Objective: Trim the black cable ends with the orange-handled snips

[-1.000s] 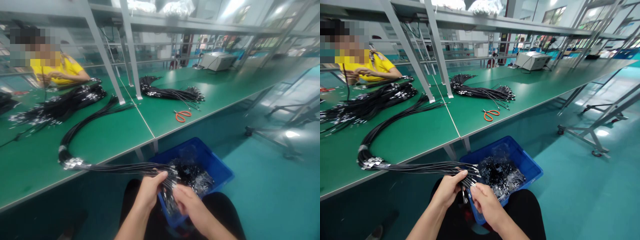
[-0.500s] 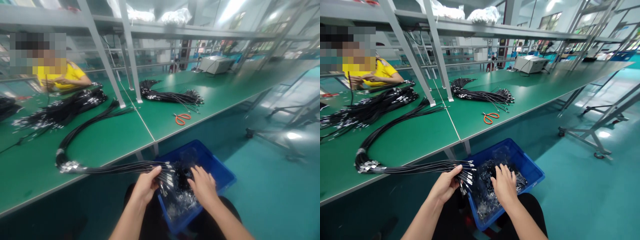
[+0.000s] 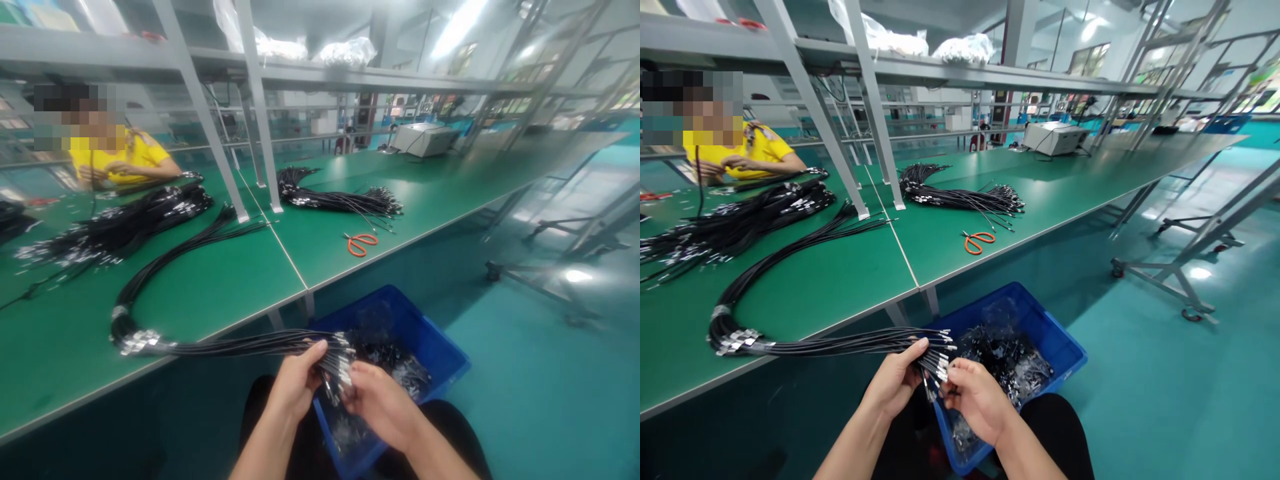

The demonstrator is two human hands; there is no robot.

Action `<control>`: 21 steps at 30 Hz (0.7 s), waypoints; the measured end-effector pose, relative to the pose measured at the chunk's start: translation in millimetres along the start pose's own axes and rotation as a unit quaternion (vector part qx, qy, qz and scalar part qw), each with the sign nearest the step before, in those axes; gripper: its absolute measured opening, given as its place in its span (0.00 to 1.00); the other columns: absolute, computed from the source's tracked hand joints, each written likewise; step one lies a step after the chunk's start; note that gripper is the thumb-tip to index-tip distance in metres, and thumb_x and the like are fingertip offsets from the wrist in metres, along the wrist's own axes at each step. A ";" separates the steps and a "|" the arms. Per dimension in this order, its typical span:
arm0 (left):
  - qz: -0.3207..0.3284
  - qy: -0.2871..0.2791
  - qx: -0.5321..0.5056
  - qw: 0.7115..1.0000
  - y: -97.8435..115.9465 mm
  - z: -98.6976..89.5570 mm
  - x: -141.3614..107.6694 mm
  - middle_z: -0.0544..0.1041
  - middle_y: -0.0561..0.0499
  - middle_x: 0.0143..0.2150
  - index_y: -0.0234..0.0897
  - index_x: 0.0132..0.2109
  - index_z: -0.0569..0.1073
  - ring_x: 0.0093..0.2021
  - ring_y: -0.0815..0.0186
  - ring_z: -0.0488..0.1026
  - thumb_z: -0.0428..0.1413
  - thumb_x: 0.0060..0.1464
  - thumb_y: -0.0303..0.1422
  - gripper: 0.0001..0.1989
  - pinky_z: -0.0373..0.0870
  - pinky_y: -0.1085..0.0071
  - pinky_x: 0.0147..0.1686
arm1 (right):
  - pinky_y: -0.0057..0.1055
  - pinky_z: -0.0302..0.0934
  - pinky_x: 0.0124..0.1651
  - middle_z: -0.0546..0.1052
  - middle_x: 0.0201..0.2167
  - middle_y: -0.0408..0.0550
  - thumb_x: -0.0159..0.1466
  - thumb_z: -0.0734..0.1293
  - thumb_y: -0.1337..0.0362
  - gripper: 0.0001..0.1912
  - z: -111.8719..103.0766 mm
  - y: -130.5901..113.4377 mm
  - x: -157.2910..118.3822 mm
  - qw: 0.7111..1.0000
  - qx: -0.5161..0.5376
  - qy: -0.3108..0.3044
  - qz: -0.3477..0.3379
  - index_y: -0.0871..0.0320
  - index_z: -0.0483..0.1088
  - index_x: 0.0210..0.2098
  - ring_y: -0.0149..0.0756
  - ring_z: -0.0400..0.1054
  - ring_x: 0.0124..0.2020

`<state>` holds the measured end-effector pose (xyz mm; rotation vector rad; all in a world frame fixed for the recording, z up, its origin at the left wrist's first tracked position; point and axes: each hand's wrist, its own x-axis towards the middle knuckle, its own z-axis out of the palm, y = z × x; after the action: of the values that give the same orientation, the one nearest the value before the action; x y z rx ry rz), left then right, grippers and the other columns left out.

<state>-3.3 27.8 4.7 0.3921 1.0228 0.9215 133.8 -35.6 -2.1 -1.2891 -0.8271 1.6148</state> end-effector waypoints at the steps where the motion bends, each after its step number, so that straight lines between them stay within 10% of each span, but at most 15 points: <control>1: 0.003 0.008 -0.003 1.000 0.6 0.6 1.2 0.76 0.54 0.19 0.31 0.24 0.74 0.18 0.72 0.71 0.70 0.34 0.28 0.12 0.65 0.79 0.16 | 0.34 0.59 0.29 0.69 0.21 0.44 0.51 0.65 0.51 0.14 -5.3 1.5 0.0 1.000 -0.019 0.005 0.001 0.55 0.65 0.22 0.37 0.64 0.25; 8: -0.008 0.036 -0.002 0.999 -0.6 6.2 5.1 0.78 0.50 0.20 0.29 0.25 0.76 0.19 0.69 0.73 0.68 0.37 0.26 0.08 0.67 0.77 0.17 | 0.45 0.48 0.54 0.74 0.37 0.53 0.50 0.68 0.59 0.06 -31.2 0.8 1.1 0.967 -0.195 0.153 -0.066 0.53 0.71 0.27 0.54 0.60 0.49; 14: 0.004 0.047 -0.004 0.999 -5.0 15.4 6.2 0.77 0.51 0.17 0.30 0.23 0.75 0.17 0.69 0.72 0.67 0.38 0.24 0.07 0.67 0.77 0.16 | 0.33 0.55 0.31 0.66 0.19 0.40 0.56 0.64 0.54 0.14 -6.1 0.1 -0.8 0.967 -0.219 0.094 -0.086 0.53 0.64 0.19 0.37 0.60 0.24; 21: 0.013 0.066 -0.006 0.998 -7.0 25.4 10.7 0.76 0.51 0.16 0.29 0.21 0.74 0.16 0.69 0.71 0.65 0.40 0.23 0.07 0.65 0.76 0.15 | 0.31 0.52 0.25 0.62 0.16 0.39 0.58 0.57 0.52 0.16 -8.2 12.5 -2.4 0.972 -0.193 0.104 -0.087 0.53 0.60 0.18 0.34 0.57 0.20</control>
<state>24.0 35.5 6.7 0.3377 1.1343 0.9866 139.1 -42.8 -14.3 -1.5751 -1.1253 1.1922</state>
